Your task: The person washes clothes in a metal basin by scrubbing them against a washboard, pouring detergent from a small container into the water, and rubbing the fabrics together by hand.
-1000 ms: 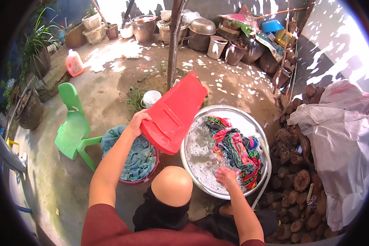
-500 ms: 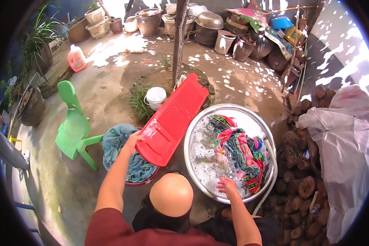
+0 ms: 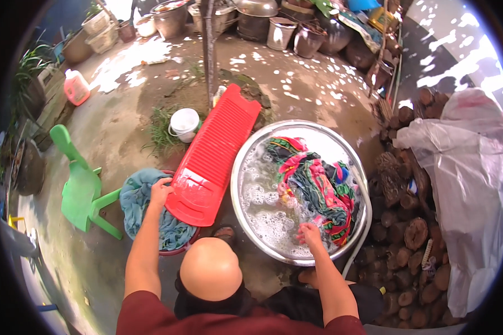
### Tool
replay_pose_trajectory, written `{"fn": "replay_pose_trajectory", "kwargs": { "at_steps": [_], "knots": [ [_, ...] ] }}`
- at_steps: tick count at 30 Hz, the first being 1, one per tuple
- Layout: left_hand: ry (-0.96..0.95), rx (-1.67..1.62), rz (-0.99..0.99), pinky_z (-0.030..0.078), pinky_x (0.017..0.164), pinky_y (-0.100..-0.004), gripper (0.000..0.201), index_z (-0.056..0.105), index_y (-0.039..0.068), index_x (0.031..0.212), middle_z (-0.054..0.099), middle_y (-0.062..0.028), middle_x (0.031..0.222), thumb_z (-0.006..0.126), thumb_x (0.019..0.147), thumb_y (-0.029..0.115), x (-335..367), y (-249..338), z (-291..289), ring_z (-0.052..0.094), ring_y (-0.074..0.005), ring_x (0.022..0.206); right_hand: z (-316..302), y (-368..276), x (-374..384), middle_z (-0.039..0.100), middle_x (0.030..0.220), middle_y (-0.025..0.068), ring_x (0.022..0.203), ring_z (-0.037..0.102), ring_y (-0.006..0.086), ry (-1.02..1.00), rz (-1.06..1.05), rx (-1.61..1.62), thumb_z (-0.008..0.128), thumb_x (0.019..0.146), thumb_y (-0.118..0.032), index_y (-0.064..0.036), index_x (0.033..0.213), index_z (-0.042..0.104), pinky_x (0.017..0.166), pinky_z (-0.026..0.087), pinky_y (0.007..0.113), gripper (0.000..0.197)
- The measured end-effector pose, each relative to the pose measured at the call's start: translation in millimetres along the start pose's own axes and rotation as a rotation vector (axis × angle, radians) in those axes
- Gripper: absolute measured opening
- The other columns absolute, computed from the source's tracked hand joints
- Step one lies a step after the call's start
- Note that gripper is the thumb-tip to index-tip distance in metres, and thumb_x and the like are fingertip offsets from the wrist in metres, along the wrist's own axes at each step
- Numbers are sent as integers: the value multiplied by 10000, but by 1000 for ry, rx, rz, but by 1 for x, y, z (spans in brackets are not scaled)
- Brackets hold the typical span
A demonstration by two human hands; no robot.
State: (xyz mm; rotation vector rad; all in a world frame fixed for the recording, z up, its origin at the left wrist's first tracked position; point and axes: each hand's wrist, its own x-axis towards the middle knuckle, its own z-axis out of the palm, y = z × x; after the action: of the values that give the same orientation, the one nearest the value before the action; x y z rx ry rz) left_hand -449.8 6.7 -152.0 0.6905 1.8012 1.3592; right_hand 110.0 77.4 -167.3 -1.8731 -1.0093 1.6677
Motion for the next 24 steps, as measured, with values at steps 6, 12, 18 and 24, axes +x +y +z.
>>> {"fn": "replay_pose_trajectory", "kwargs": {
  "at_steps": [6,12,18,24],
  "knots": [
    [3,310,100,499,654,-291,461,619,51,1131,607,-97,856,700,677,63,-1,-25,-17,588,-173,708,1,-38,52,619,1022,193,943,604,309,250,-482,-522,594,801,-131,-5,1050,578,806,477,380,280],
    [86,628,264,442,862,-336,440,623,58,1091,545,-134,1016,694,664,137,-20,18,15,548,-289,956,-7,-32,75,559,1152,220,1051,567,328,514,-846,-541,669,751,-112,-43,1332,403,887,457,376,642],
    [-179,593,517,446,875,-378,360,622,16,1029,580,-156,990,665,697,149,-18,102,88,553,-315,975,6,-23,37,593,1119,207,1066,564,358,-35,-425,-1005,662,756,-231,-145,1322,455,915,447,413,609],
    [-861,1023,794,466,846,-449,354,602,64,1058,584,-172,1021,594,736,211,-38,128,220,556,-356,996,-4,-5,-23,658,1022,134,1005,609,301,-362,-262,-1098,602,743,-395,-124,1051,662,874,475,393,415]
  ]
}}
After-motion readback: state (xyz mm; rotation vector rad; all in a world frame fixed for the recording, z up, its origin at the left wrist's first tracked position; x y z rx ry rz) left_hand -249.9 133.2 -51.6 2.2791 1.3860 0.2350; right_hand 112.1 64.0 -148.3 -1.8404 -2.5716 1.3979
